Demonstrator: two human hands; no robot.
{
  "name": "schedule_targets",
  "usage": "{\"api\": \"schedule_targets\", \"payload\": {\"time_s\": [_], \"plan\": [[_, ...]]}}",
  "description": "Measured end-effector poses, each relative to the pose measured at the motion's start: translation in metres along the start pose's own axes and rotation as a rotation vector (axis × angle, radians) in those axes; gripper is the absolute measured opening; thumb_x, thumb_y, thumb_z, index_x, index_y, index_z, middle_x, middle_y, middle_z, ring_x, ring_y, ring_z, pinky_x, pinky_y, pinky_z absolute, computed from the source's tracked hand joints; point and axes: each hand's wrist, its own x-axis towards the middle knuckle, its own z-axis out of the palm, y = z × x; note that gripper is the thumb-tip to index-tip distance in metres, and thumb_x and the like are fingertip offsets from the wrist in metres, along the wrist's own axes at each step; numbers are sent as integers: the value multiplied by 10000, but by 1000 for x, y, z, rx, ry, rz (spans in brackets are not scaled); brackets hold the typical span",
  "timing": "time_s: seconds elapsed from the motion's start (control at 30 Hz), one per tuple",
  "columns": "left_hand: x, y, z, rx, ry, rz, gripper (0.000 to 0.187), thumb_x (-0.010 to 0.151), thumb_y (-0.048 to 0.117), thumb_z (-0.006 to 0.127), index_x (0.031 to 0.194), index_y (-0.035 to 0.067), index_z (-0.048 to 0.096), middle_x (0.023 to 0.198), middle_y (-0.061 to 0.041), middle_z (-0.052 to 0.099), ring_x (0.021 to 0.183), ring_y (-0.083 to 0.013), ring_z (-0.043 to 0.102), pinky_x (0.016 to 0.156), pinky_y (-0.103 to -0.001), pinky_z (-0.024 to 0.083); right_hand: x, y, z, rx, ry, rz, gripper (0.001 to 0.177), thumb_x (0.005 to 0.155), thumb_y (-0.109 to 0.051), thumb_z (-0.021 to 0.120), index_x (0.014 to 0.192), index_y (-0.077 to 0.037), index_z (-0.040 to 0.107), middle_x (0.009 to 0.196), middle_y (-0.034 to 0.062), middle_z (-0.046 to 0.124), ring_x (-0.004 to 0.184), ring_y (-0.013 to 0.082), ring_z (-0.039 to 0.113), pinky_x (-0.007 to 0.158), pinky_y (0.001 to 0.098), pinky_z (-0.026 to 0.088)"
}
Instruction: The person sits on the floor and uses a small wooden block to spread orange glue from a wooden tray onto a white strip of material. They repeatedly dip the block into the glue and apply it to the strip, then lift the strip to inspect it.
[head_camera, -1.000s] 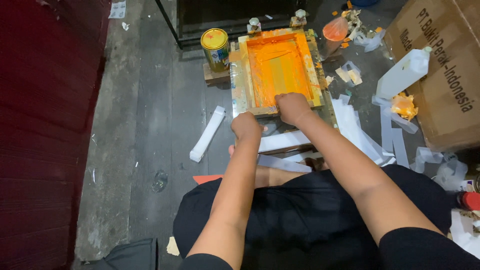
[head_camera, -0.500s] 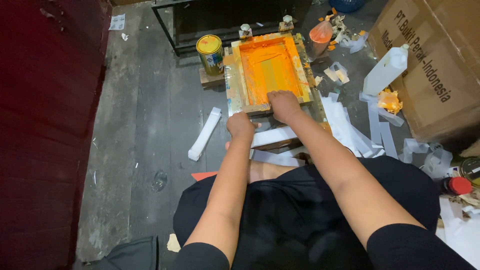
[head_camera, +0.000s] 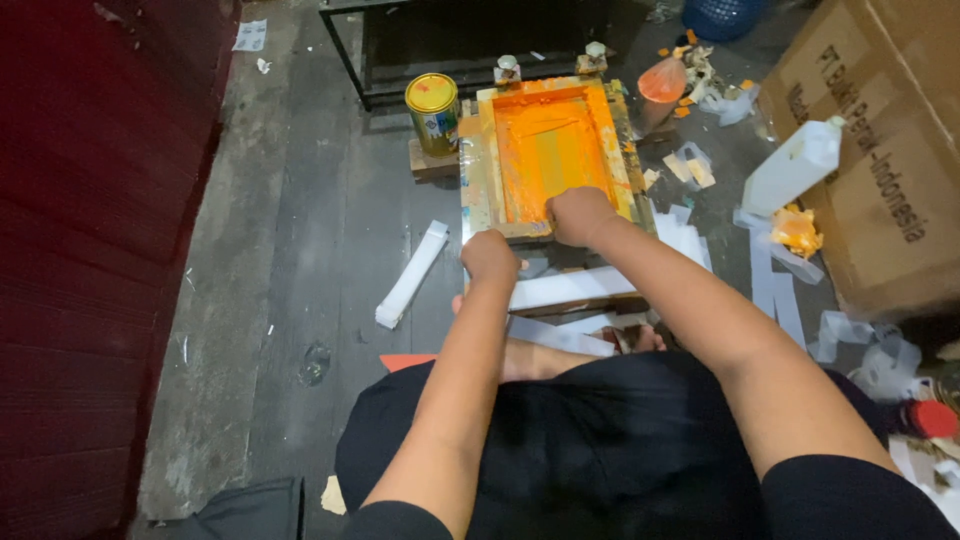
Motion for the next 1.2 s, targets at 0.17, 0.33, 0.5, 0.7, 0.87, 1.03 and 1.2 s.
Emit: {"api": "schedule_targets", "payload": {"time_s": [0.17, 0.33, 0.5, 0.7, 0.87, 1.03, 1.2], "plan": [[-10, 14, -29, 15, -76, -64, 180, 888, 105, 730, 1047, 38, 781, 1008, -113, 767, 1049, -350, 743, 791, -527, 606, 53, 18, -9, -8, 171, 35, 241, 842, -268, 756, 1036, -137, 813, 923, 102, 786, 979, 344, 758, 880, 487, 583], [-4, 15, -30, 18, -121, -88, 200, 897, 71, 687, 1073, 37, 774, 1041, -119, 767, 1073, -362, 734, 813, -558, 596, 106, 33, 6, -47, 295, 26, 182, 849, -223, 726, 997, -162, 811, 863, 86, 779, 906, 329, 770, 825, 466, 594], [-10, 20, -40, 20, -133, -74, 178, 860, -6, 699, 1016, 14, 781, 978, -143, 767, 1016, -358, 748, 756, -526, 610, 122, 31, 22, -50, 282, 48, 377, 864, -177, 719, 1235, -114, 698, 1092, 108, 727, 1084, 328, 688, 931, 472, 517], [-7, 20, -39, 39, -124, -66, 169, 849, -5, 729, 1009, 15, 781, 956, -141, 765, 1013, -355, 747, 759, -533, 606, 117, 36, 29, 34, 208, 10, 562, 944, -171, 698, 1476, -62, 553, 1350, 163, 641, 1319, 357, 553, 1124, 521, 374], [-20, 24, -48, 29, -99, -65, 173, 872, -37, 676, 1002, 11, 780, 945, -139, 763, 1004, -351, 751, 771, -515, 614, 68, 8, -18, 28, -40, 29, 746, 808, -183, 705, 1513, -30, 520, 1457, 216, 604, 1292, 406, 602, 1015, 614, 486], [-23, 27, -47, 47, -72, -74, 178, 886, -38, 653, 991, 18, 785, 944, -132, 767, 1001, -352, 754, 778, -513, 617, 38, 11, -22, 98, -15, 17, 228, 800, -265, 673, 795, -78, 803, 677, 100, 708, 694, 310, 724, 685, 457, 588], [-22, 27, -48, 71, -37, -83, 141, 884, -5, 675, 961, 26, 789, 919, -129, 765, 978, -330, 760, 772, -472, 626, 2, 7, -45, 237, -75, 26, 294, 784, -215, 615, 972, -126, 823, 866, 112, 774, 923, 368, 737, 855, 485, 564]]}}
